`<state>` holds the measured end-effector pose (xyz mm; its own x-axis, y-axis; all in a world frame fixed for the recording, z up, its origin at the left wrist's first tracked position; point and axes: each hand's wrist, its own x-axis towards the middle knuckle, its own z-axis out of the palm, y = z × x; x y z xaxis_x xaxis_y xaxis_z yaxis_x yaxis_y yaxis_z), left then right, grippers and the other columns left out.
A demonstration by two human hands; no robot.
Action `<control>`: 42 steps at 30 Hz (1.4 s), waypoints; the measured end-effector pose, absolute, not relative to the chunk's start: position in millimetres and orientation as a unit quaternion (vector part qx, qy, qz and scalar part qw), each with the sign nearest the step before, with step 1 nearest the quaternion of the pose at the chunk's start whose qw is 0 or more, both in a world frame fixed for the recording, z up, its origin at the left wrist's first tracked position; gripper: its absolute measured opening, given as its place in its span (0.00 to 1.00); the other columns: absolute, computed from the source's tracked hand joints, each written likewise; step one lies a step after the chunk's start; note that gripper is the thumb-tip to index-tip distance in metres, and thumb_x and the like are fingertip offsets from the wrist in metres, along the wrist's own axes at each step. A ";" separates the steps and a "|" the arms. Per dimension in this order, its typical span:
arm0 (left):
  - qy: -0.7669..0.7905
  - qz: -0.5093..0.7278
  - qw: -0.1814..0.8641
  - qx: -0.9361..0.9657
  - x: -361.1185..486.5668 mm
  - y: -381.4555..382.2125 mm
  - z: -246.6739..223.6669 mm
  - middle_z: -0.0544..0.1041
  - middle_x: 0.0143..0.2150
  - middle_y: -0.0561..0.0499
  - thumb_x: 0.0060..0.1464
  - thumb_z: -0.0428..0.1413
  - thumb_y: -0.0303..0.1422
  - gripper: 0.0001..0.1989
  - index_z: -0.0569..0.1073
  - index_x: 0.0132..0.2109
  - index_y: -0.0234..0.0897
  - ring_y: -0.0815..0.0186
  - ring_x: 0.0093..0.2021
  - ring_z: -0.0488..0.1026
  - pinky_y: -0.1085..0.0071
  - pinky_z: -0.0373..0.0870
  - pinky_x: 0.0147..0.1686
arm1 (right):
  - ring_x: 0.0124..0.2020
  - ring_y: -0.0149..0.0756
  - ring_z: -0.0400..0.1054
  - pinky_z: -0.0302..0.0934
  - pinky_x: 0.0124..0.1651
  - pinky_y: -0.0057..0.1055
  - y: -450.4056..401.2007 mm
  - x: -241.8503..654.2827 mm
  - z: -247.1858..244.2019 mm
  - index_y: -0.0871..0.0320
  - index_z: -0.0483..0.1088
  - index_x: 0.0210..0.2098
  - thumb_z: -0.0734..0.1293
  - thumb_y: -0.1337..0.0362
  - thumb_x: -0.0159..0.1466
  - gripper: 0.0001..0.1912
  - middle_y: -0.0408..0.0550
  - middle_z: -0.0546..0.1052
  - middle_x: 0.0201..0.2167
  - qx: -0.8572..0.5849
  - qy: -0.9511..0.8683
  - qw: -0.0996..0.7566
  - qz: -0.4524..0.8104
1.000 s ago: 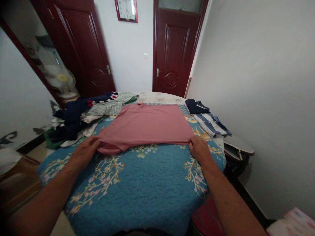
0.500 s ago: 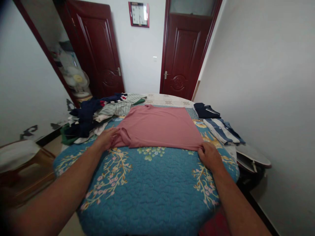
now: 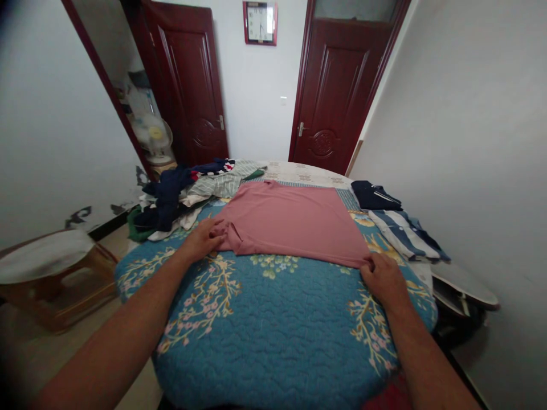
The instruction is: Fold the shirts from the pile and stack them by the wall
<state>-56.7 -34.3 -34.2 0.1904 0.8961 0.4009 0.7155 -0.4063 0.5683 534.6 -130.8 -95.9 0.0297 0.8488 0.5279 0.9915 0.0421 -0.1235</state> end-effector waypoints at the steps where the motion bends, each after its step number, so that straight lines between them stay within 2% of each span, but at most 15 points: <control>1: 0.514 0.342 0.094 0.781 -54.7 -35.2 -33.5 0.79 0.61 0.42 0.55 0.63 0.36 0.28 0.78 0.63 0.42 0.49 0.64 0.72 0.49 0.66 0.67 | 0.43 0.50 0.74 0.66 0.53 0.44 -130.8 534.5 -95.5 0.57 0.75 0.40 0.63 0.60 0.64 0.11 0.56 0.80 0.38 -0.675 -0.682 0.236 -0.152; 4: 0.448 0.290 0.036 0.845 -45.1 -40.1 -29.5 0.78 0.62 0.44 0.56 0.64 0.33 0.25 0.81 0.61 0.46 0.50 0.65 0.71 0.48 0.61 0.70 | 0.39 0.48 0.73 0.65 0.48 0.42 -130.3 534.4 -94.4 0.55 0.73 0.35 0.62 0.60 0.66 0.09 0.54 0.78 0.34 -0.677 -0.682 0.228 -0.159; 9: 0.390 0.245 0.028 0.887 -29.3 -44.3 -24.3 0.81 0.52 0.45 0.62 0.61 0.33 0.08 0.85 0.46 0.44 0.55 0.56 0.74 0.54 0.67 0.62 | 0.38 0.47 0.72 0.64 0.47 0.41 -129.9 533.9 -94.9 0.55 0.72 0.35 0.61 0.60 0.68 0.10 0.54 0.78 0.33 -0.672 -0.685 0.229 -0.164; 12: 0.387 0.250 0.026 0.887 -26.3 -45.6 -22.8 0.81 0.48 0.44 0.67 0.59 0.37 0.10 0.85 0.43 0.41 0.56 0.52 0.75 0.56 0.68 0.59 | 0.39 0.47 0.72 0.63 0.48 0.41 -129.4 534.1 -96.5 0.55 0.72 0.35 0.61 0.59 0.68 0.10 0.53 0.78 0.34 -0.674 -0.681 0.232 -0.166; 16: 0.401 0.222 0.029 0.888 -16.7 -53.7 -19.2 0.79 0.46 0.43 0.68 0.57 0.47 0.17 0.86 0.42 0.43 0.54 0.51 0.73 0.55 0.66 0.59 | 0.40 0.47 0.72 0.63 0.49 0.41 -129.0 534.3 -97.2 0.55 0.73 0.36 0.61 0.59 0.68 0.10 0.54 0.78 0.35 -0.674 -0.683 0.233 -0.158; 17: 0.402 0.212 0.037 0.890 -12.2 -56.0 -17.5 0.79 0.46 0.43 0.68 0.57 0.48 0.18 0.87 0.44 0.44 0.54 0.51 0.73 0.55 0.66 0.59 | 0.40 0.47 0.72 0.63 0.49 0.41 -129.1 534.0 -96.8 0.55 0.73 0.36 0.61 0.60 0.67 0.10 0.54 0.78 0.35 -0.676 -0.682 0.232 -0.156; 19: 0.404 0.208 0.059 0.889 -1.6 -58.2 -13.7 0.79 0.51 0.43 0.67 0.57 0.50 0.20 0.85 0.55 0.47 0.52 0.54 0.73 0.54 0.64 0.61 | 0.40 0.47 0.72 0.63 0.49 0.42 -129.5 532.8 -95.5 0.55 0.72 0.35 0.61 0.60 0.67 0.10 0.54 0.78 0.34 -0.679 -0.680 0.230 -0.154; 22: 0.409 0.229 0.079 0.880 13.0 -53.3 -10.7 0.76 0.62 0.43 0.65 0.59 0.49 0.32 0.70 0.73 0.50 0.50 0.61 0.71 0.54 0.63 0.64 | 0.39 0.47 0.71 0.64 0.49 0.42 -130.4 530.7 -93.2 0.54 0.72 0.34 0.61 0.60 0.66 0.09 0.53 0.77 0.33 -0.679 -0.679 0.235 -0.150; 24: 0.424 0.242 0.073 0.869 17.8 -45.1 -13.6 0.75 0.65 0.42 0.65 0.59 0.45 0.33 0.68 0.74 0.49 0.49 0.64 0.69 0.53 0.62 0.66 | 0.39 0.47 0.71 0.64 0.50 0.42 -131.1 529.7 -92.2 0.55 0.73 0.35 0.62 0.60 0.65 0.08 0.53 0.77 0.34 -0.676 -0.682 0.240 -0.143; 28: 0.517 0.269 0.020 0.813 6.2 -27.4 -29.1 0.76 0.64 0.38 0.65 0.58 0.39 0.29 0.71 0.71 0.42 0.46 0.66 0.69 0.49 0.59 0.68 | 0.42 0.48 0.72 0.65 0.52 0.42 -132.1 529.1 -91.8 0.56 0.74 0.38 0.63 0.61 0.64 0.09 0.54 0.79 0.36 -0.676 -0.680 0.249 -0.133; 31: 0.602 0.278 -0.012 0.748 -18.8 -20.8 -36.4 0.78 0.62 0.35 0.64 0.58 0.38 0.27 0.75 0.67 0.36 0.43 0.65 0.71 0.48 0.59 0.69 | 0.43 0.49 0.73 0.66 0.53 0.43 -132.3 529.2 -92.1 0.57 0.75 0.40 0.61 0.62 0.65 0.11 0.56 0.80 0.38 -0.683 -0.673 0.251 -0.134; 34: 0.651 0.282 0.002 0.705 -43.2 -23.1 -33.5 0.81 0.55 0.34 0.65 0.54 0.38 0.23 0.77 0.62 0.33 0.46 0.58 0.76 0.53 0.67 0.62 | 0.43 0.49 0.74 0.67 0.53 0.44 -132.1 529.7 -92.8 0.57 0.75 0.40 0.60 0.60 0.67 0.13 0.57 0.80 0.39 -0.691 -0.662 0.260 -0.131; 36: 0.665 0.265 0.023 0.698 -52.1 -28.7 -27.7 0.83 0.50 0.38 0.67 0.53 0.41 0.21 0.78 0.59 0.35 0.49 0.52 0.79 0.57 0.71 0.56 | 0.45 0.50 0.75 0.67 0.55 0.45 -132.3 530.2 -93.4 0.57 0.75 0.42 0.60 0.60 0.66 0.14 0.59 0.81 0.41 -0.691 -0.658 0.273 -0.126; 40: 0.659 0.195 0.032 0.726 -51.4 -41.8 -16.4 0.84 0.42 0.43 0.64 0.56 0.48 0.16 0.80 0.43 0.42 0.52 0.45 0.80 0.62 0.71 0.48 | 0.47 0.52 0.76 0.68 0.56 0.47 -133.4 530.6 -93.3 0.59 0.77 0.44 0.61 0.61 0.63 0.16 0.60 0.82 0.44 -0.687 -0.661 0.280 -0.113; 42: 0.648 0.172 0.030 0.741 -47.4 -45.2 -14.0 0.83 0.38 0.43 0.62 0.57 0.48 0.15 0.78 0.36 0.42 0.52 0.43 0.79 0.62 0.70 0.46 | 0.46 0.52 0.76 0.68 0.55 0.47 -134.2 530.2 -91.7 0.58 0.77 0.43 0.61 0.61 0.62 0.16 0.59 0.82 0.43 -0.691 -0.658 0.278 -0.106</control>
<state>-47.4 -45.2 -14.0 0.1010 0.9711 0.2163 0.9508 -0.1582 0.2665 530.2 -134.2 -91.7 0.1103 0.8513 0.5129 0.9696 0.0213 -0.2437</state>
